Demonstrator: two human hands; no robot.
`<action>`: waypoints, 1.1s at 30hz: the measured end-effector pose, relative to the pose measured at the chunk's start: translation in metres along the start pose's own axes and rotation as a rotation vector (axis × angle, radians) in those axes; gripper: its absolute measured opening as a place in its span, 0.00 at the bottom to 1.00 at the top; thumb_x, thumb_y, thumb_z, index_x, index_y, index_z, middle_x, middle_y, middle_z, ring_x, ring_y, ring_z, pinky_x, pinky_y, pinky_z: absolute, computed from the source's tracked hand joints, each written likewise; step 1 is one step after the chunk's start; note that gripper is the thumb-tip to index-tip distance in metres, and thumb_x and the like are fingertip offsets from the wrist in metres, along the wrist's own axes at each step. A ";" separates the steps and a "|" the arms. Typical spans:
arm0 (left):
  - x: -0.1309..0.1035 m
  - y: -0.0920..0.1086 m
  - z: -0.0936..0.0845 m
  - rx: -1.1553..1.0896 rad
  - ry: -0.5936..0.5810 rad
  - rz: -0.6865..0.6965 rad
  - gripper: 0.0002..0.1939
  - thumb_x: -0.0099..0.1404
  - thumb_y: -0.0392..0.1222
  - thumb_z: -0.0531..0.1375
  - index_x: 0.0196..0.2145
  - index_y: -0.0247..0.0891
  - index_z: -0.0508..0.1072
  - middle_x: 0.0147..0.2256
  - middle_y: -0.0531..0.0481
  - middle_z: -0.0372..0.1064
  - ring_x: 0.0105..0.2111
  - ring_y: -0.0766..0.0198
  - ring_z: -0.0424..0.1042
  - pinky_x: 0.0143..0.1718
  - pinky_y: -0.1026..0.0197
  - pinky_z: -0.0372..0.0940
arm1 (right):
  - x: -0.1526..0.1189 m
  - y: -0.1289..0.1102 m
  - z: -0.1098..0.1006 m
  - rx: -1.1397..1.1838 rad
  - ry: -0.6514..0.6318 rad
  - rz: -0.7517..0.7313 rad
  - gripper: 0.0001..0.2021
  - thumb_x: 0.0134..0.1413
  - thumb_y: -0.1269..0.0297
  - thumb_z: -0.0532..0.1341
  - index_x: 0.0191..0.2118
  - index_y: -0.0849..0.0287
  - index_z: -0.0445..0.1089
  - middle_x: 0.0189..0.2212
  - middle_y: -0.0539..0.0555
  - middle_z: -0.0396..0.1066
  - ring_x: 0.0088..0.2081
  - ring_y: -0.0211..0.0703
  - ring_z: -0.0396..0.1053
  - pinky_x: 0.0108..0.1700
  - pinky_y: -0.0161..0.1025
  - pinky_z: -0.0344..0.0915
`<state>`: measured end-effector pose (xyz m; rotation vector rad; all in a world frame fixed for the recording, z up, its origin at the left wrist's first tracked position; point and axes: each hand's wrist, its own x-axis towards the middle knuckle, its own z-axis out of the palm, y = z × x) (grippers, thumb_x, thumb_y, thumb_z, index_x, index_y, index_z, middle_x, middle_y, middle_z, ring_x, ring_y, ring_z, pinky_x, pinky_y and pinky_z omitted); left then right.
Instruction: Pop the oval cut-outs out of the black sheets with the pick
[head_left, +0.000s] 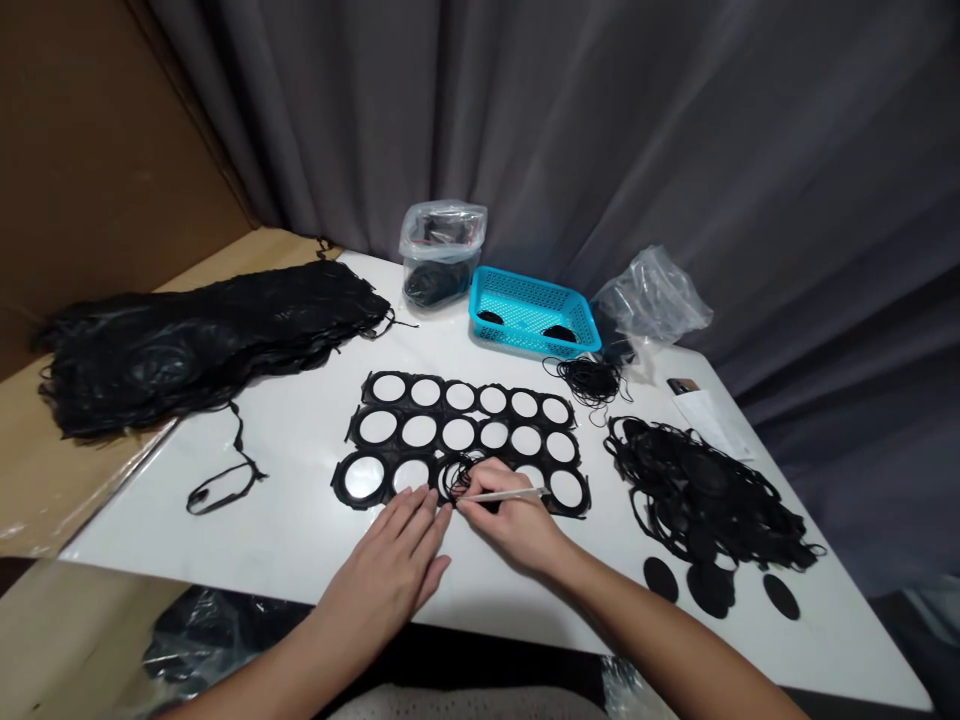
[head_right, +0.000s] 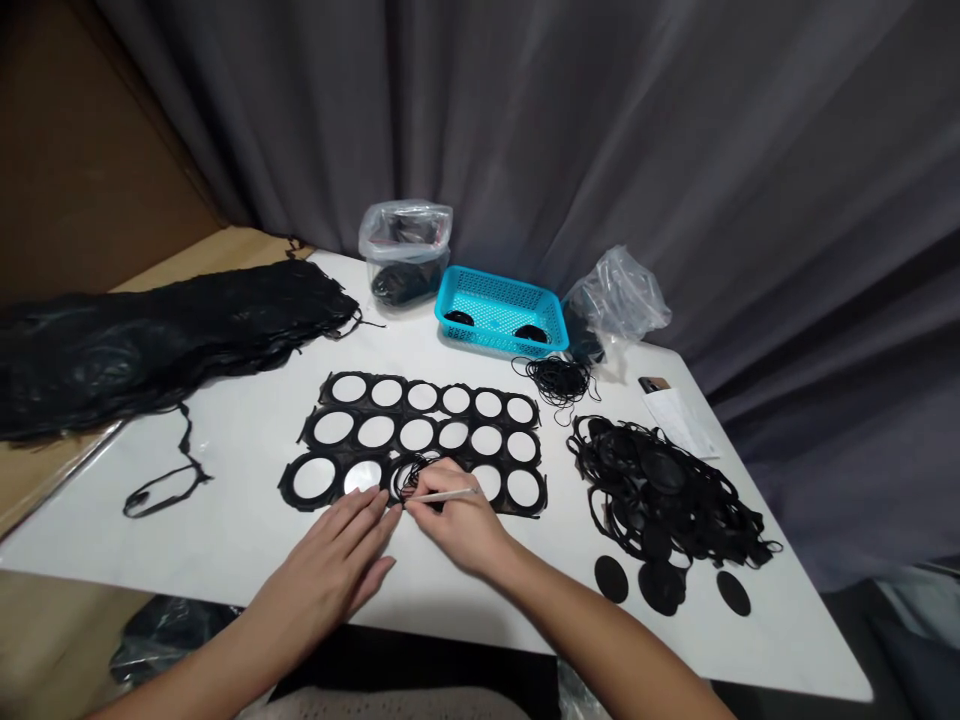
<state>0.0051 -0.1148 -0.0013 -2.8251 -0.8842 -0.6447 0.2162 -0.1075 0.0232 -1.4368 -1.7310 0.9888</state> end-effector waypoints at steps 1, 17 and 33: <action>-0.001 0.001 0.000 -0.001 0.010 -0.004 0.18 0.75 0.39 0.51 0.55 0.28 0.71 0.53 0.36 0.72 0.56 0.47 0.68 0.59 0.47 0.60 | 0.000 0.000 0.001 0.001 -0.001 -0.005 0.09 0.57 0.72 0.63 0.26 0.56 0.68 0.32 0.49 0.71 0.39 0.41 0.68 0.40 0.36 0.62; -0.003 0.001 0.005 -0.051 -0.022 -0.029 0.18 0.73 0.37 0.52 0.57 0.29 0.69 0.54 0.36 0.72 0.56 0.46 0.69 0.58 0.44 0.62 | -0.001 0.000 0.002 -0.071 -0.003 -0.105 0.09 0.60 0.71 0.63 0.28 0.55 0.67 0.33 0.51 0.73 0.40 0.44 0.68 0.42 0.40 0.63; -0.004 0.000 0.006 -0.137 -0.060 -0.071 0.18 0.73 0.36 0.53 0.58 0.32 0.69 0.55 0.39 0.72 0.57 0.47 0.69 0.59 0.44 0.63 | 0.057 0.015 -0.055 -0.567 0.354 -0.244 0.09 0.62 0.71 0.51 0.29 0.56 0.61 0.31 0.56 0.69 0.34 0.49 0.63 0.40 0.45 0.57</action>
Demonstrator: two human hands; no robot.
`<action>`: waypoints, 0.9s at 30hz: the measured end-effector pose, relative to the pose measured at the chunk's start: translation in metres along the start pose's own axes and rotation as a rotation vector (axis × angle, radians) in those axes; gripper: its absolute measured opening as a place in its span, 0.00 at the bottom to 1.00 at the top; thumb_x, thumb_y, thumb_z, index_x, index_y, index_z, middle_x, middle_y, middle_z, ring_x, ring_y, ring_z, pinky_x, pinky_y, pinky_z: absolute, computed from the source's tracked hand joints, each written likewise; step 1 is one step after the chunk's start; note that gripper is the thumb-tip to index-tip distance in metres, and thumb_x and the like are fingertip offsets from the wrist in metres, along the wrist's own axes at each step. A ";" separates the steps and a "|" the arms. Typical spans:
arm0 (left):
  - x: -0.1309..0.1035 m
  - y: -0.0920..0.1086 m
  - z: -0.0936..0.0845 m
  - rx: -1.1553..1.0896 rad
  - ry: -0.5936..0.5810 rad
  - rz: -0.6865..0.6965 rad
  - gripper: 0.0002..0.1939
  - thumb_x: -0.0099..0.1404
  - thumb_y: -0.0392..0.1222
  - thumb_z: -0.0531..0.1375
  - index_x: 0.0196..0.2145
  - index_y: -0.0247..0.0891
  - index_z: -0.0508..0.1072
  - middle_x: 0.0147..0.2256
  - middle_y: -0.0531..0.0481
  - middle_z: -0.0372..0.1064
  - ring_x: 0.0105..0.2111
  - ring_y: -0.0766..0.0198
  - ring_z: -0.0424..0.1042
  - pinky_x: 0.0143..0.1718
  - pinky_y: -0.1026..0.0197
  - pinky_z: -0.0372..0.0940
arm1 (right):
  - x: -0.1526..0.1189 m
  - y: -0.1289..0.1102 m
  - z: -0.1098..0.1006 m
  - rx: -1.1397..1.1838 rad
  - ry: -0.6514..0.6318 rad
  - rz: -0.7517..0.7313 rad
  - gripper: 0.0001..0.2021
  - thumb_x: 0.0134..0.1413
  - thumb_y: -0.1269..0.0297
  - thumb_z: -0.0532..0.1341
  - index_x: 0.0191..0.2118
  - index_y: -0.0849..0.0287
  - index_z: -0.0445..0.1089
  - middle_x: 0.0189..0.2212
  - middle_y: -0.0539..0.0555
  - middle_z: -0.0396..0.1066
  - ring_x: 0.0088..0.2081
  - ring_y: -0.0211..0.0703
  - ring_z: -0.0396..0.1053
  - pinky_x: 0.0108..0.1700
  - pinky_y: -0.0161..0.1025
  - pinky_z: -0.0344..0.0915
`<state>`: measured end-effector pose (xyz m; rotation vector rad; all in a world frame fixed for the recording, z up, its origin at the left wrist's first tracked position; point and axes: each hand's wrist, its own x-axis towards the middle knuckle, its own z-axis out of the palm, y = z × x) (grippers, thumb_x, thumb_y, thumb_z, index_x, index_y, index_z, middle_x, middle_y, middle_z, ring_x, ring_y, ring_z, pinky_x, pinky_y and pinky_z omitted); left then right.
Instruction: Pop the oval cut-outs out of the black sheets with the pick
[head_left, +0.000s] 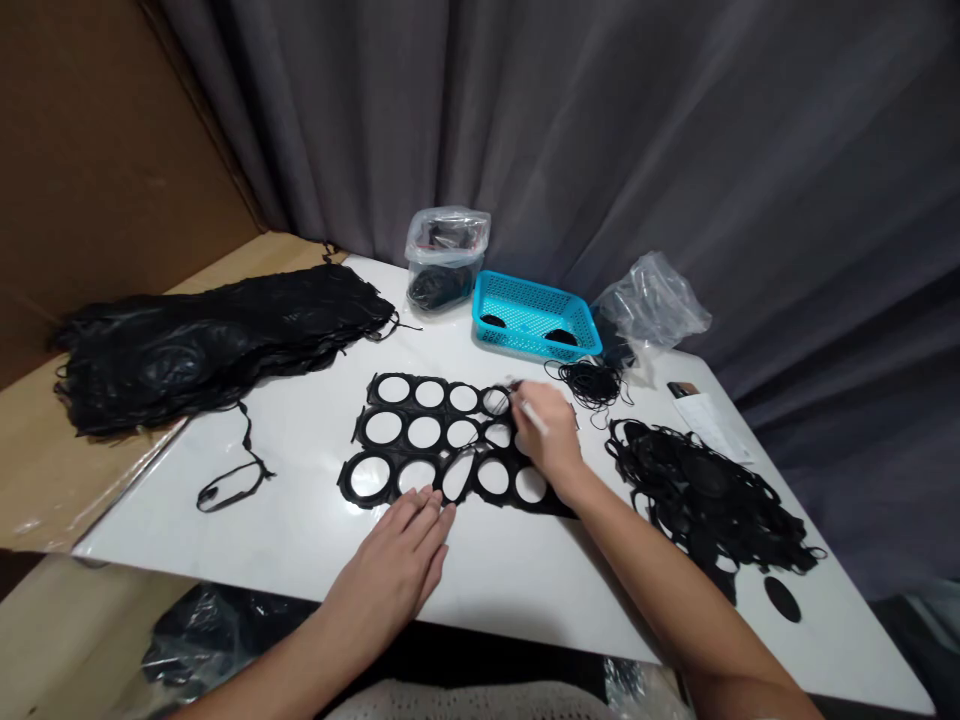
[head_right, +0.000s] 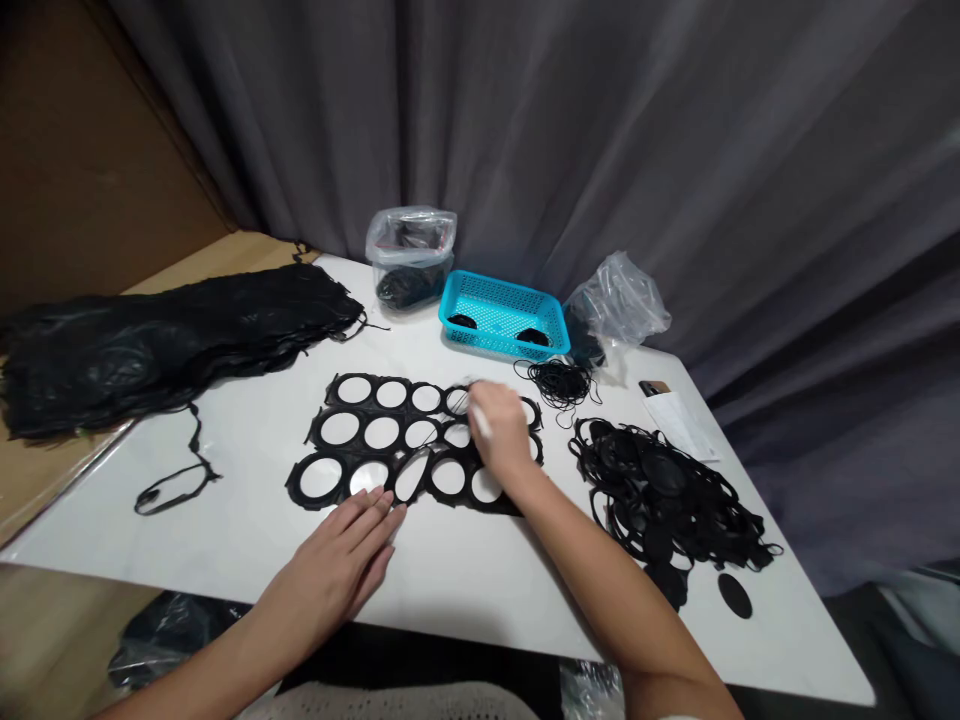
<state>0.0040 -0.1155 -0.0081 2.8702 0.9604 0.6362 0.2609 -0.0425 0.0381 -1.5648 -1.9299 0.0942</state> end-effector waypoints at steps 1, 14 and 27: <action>0.000 0.000 -0.002 0.003 0.008 0.004 0.18 0.73 0.36 0.53 0.58 0.32 0.69 0.55 0.39 0.72 0.57 0.47 0.69 0.59 0.44 0.64 | 0.014 0.007 -0.005 0.040 0.065 0.095 0.10 0.62 0.69 0.52 0.27 0.55 0.59 0.29 0.55 0.68 0.33 0.47 0.63 0.40 0.44 0.57; -0.030 -0.010 -0.020 0.019 0.068 -0.049 0.16 0.74 0.34 0.54 0.57 0.33 0.71 0.52 0.40 0.74 0.55 0.50 0.71 0.58 0.46 0.67 | -0.026 -0.077 0.027 0.536 -0.437 0.138 0.10 0.57 0.71 0.62 0.25 0.56 0.65 0.28 0.48 0.70 0.35 0.41 0.66 0.39 0.37 0.59; -0.033 -0.009 -0.018 0.029 0.050 -0.038 0.16 0.73 0.34 0.52 0.56 0.34 0.71 0.52 0.42 0.73 0.56 0.51 0.70 0.59 0.47 0.65 | -0.036 -0.083 0.038 0.513 -0.440 0.053 0.11 0.57 0.73 0.63 0.25 0.56 0.65 0.29 0.48 0.70 0.38 0.43 0.66 0.43 0.40 0.59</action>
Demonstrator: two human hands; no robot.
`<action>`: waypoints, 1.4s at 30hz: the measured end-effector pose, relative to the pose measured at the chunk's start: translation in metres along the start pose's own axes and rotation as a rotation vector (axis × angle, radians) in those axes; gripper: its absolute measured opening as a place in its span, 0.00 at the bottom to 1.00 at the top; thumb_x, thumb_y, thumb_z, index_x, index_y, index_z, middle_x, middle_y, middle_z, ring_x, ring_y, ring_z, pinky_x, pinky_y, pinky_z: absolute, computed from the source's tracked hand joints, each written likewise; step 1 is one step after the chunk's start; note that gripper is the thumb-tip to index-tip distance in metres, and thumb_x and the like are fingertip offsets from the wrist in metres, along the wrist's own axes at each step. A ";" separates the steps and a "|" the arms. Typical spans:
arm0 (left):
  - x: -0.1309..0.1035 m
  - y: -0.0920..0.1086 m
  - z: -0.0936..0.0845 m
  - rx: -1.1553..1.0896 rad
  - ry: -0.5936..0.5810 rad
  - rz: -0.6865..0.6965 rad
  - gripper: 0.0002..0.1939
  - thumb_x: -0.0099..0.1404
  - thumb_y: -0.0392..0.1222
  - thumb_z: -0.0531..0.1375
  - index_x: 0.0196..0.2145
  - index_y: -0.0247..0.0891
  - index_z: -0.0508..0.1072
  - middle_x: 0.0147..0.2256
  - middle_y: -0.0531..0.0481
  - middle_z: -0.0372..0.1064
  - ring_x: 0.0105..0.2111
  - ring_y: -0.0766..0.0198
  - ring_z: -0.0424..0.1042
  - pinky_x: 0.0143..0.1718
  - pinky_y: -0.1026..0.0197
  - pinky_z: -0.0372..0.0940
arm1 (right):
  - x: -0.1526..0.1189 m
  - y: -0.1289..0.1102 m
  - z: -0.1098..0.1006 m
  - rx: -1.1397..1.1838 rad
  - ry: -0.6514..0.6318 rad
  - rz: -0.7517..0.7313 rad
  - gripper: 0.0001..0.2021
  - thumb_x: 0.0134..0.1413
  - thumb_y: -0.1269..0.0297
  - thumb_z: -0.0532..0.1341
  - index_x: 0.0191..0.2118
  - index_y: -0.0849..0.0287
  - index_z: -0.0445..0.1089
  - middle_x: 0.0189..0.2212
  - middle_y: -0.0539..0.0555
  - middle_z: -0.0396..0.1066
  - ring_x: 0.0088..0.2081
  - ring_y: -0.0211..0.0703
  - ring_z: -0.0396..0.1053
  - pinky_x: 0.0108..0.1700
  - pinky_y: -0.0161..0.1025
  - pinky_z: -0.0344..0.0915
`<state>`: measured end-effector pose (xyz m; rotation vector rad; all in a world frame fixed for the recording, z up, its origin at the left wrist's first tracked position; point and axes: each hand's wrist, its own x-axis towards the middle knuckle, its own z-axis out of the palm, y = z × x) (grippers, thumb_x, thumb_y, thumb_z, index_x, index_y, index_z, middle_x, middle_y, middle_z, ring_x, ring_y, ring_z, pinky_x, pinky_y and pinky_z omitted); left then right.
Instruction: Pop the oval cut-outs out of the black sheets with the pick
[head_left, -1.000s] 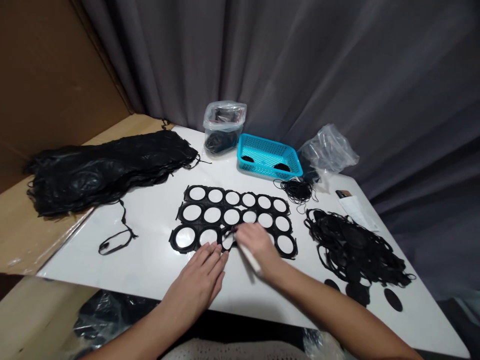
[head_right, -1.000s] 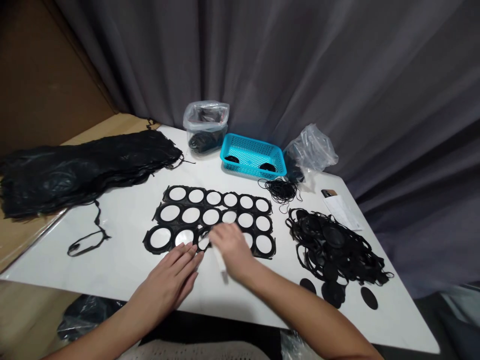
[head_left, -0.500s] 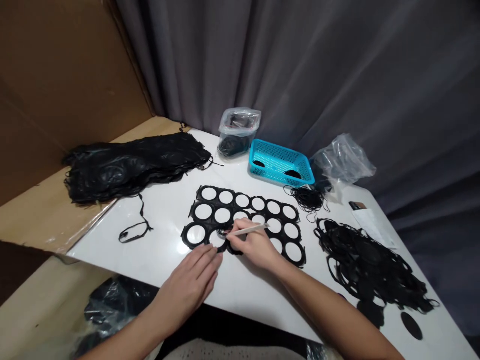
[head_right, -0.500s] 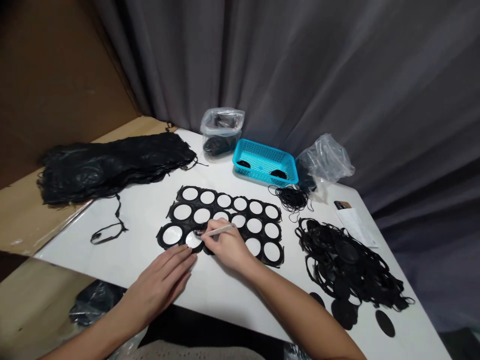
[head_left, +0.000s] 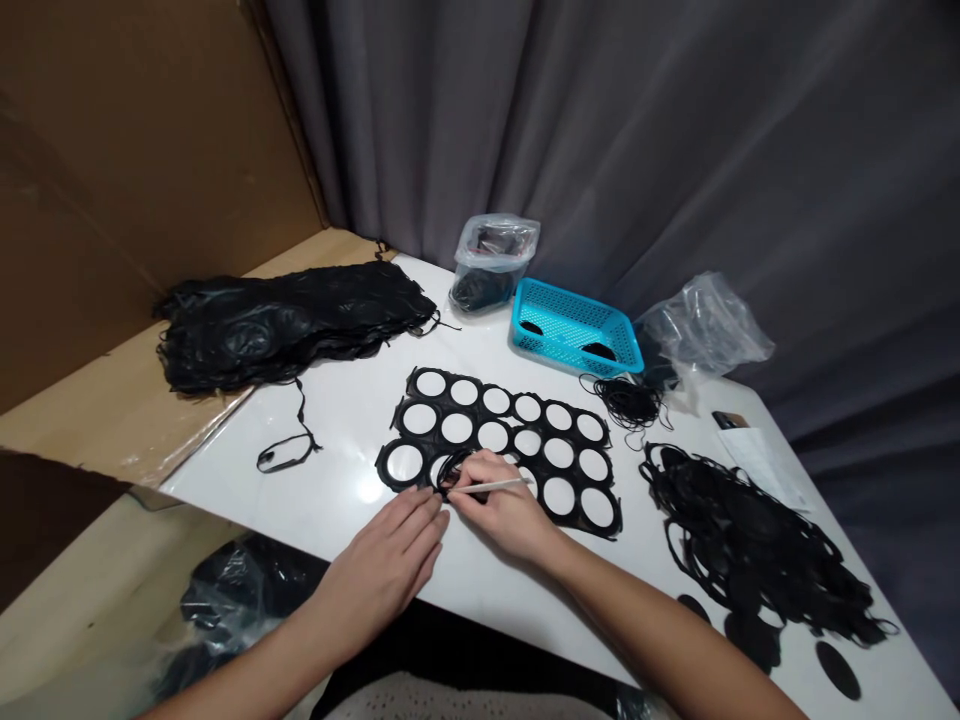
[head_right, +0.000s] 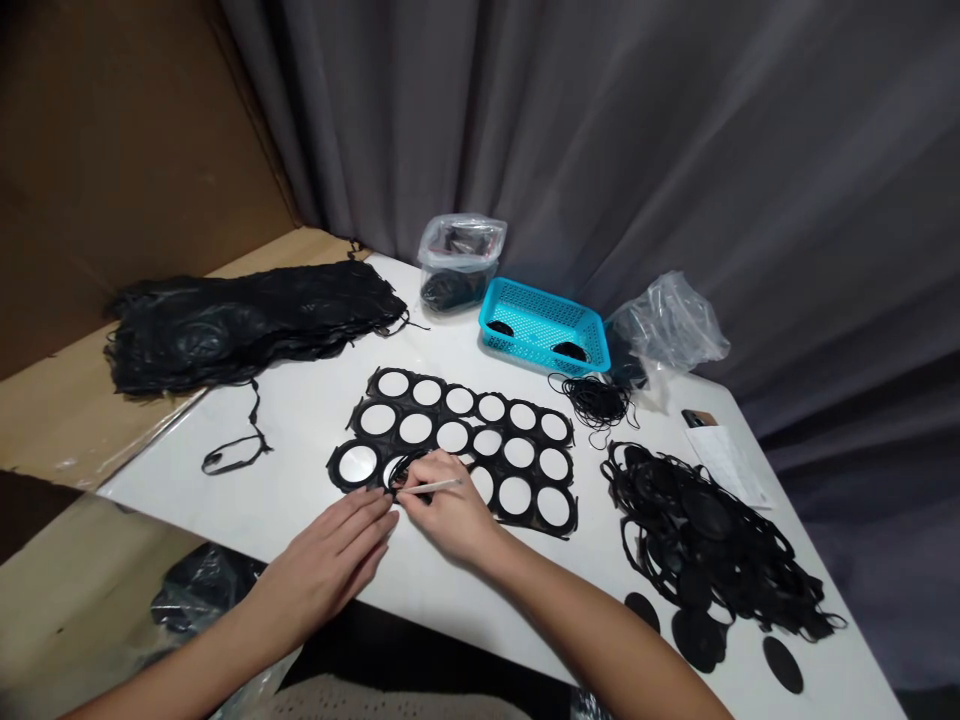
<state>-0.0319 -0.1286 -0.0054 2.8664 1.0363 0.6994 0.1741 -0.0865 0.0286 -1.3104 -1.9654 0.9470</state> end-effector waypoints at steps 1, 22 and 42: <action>0.000 0.000 0.000 -0.004 -0.003 -0.002 0.16 0.73 0.34 0.52 0.56 0.34 0.71 0.53 0.42 0.73 0.56 0.51 0.70 0.59 0.48 0.66 | -0.001 0.001 0.001 -0.020 -0.001 -0.016 0.11 0.57 0.73 0.63 0.25 0.56 0.65 0.30 0.48 0.71 0.38 0.43 0.66 0.43 0.41 0.58; 0.002 -0.006 -0.016 -0.133 -0.044 0.017 0.16 0.73 0.34 0.53 0.56 0.36 0.70 0.53 0.43 0.72 0.56 0.55 0.70 0.61 0.49 0.65 | 0.093 0.025 -0.056 -0.277 0.315 -0.024 0.09 0.59 0.70 0.56 0.27 0.56 0.61 0.28 0.51 0.68 0.35 0.44 0.64 0.40 0.40 0.56; -0.022 -0.014 -0.013 0.019 0.027 -0.104 0.16 0.72 0.35 0.55 0.55 0.32 0.70 0.53 0.40 0.72 0.56 0.50 0.69 0.58 0.46 0.66 | 0.040 -0.001 0.023 0.104 -0.163 -0.049 0.12 0.54 0.71 0.67 0.24 0.58 0.65 0.30 0.47 0.70 0.40 0.42 0.65 0.47 0.41 0.54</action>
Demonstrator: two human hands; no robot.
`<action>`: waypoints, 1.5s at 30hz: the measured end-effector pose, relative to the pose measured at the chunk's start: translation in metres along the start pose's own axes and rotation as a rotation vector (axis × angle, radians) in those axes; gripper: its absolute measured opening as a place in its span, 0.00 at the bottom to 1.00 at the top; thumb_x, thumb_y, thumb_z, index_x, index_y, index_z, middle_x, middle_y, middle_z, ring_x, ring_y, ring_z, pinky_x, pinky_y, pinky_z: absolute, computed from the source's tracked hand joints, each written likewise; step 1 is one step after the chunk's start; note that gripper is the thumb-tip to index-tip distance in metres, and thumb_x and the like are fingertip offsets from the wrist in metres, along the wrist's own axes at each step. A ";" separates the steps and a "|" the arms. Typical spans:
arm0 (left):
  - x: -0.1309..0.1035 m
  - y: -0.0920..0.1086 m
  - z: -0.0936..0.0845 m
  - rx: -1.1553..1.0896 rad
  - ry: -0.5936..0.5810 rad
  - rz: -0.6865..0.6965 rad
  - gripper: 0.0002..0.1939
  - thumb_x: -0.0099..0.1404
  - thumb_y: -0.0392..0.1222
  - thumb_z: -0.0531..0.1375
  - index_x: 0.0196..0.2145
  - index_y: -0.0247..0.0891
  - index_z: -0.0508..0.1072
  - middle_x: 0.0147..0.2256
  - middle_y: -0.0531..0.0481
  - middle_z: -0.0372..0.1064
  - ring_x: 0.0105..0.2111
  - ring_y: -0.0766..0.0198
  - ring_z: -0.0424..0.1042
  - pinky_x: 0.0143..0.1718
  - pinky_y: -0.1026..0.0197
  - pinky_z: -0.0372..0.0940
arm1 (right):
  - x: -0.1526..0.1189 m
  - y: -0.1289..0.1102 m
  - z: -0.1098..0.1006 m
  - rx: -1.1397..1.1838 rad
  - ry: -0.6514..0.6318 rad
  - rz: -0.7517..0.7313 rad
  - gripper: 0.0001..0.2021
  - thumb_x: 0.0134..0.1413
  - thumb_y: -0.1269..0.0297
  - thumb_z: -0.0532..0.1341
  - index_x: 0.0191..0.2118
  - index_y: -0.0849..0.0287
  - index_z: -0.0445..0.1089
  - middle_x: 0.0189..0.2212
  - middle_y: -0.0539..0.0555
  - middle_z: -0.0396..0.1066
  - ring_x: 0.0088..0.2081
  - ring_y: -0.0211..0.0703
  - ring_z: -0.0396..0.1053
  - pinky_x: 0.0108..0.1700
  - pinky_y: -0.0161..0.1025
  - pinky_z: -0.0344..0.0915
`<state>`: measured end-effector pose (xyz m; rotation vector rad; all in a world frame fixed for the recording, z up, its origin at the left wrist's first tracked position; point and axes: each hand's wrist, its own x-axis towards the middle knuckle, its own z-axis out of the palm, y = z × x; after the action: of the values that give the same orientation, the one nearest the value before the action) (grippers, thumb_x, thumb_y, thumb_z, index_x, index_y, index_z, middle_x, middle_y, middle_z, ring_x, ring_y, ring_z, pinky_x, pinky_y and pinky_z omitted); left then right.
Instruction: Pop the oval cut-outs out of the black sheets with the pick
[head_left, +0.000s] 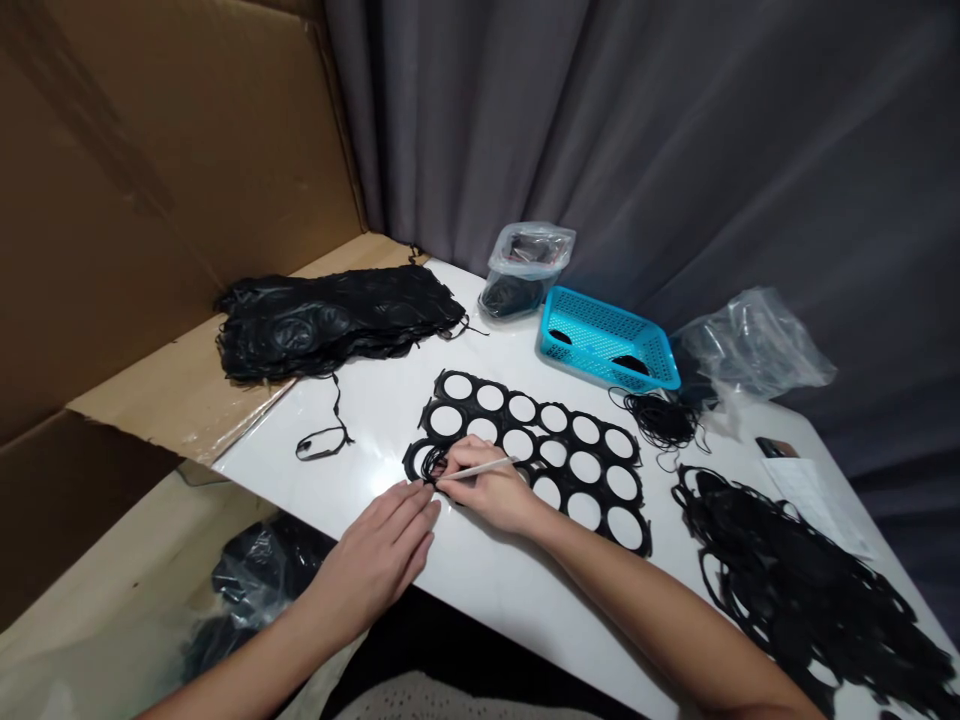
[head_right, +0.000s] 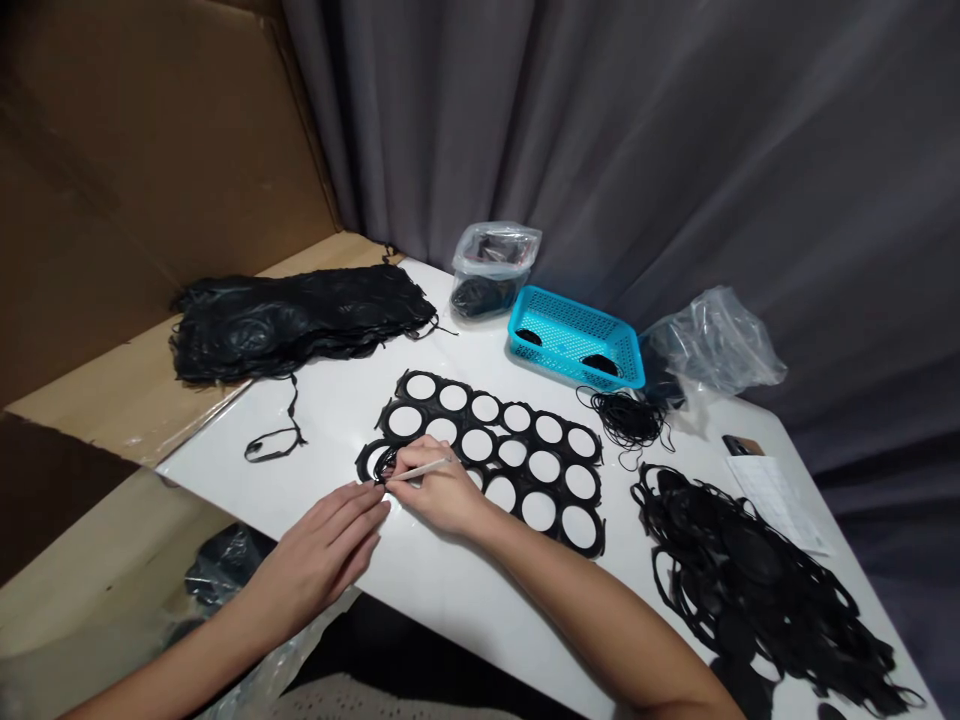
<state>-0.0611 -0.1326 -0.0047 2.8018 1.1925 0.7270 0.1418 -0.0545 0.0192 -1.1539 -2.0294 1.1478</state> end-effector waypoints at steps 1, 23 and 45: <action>0.000 0.000 0.000 0.004 0.000 0.001 0.16 0.72 0.35 0.55 0.55 0.31 0.70 0.53 0.40 0.72 0.55 0.50 0.69 0.58 0.46 0.67 | 0.000 0.000 0.001 -0.002 -0.001 -0.007 0.12 0.54 0.71 0.67 0.24 0.58 0.65 0.30 0.47 0.70 0.41 0.42 0.66 0.48 0.41 0.54; 0.004 -0.001 -0.003 -0.102 0.031 -0.063 0.17 0.72 0.32 0.53 0.56 0.36 0.70 0.50 0.43 0.73 0.52 0.55 0.71 0.56 0.49 0.67 | -0.005 -0.002 0.001 -0.604 -0.046 -0.470 0.04 0.58 0.73 0.60 0.38 0.59 0.67 0.42 0.55 0.74 0.45 0.47 0.67 0.49 0.45 0.51; 0.079 0.004 0.004 -0.285 -0.084 0.207 0.16 0.74 0.35 0.53 0.57 0.37 0.70 0.55 0.42 0.70 0.56 0.55 0.69 0.56 0.53 0.67 | -0.096 0.039 -0.131 1.244 0.761 0.500 0.15 0.43 0.74 0.74 0.31 0.59 0.67 0.36 0.57 0.78 0.34 0.38 0.77 0.16 0.21 0.63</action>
<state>-0.0092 -0.0812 0.0248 2.7064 0.7275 0.7158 0.3057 -0.0733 0.0469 -1.0988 -0.2596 1.4900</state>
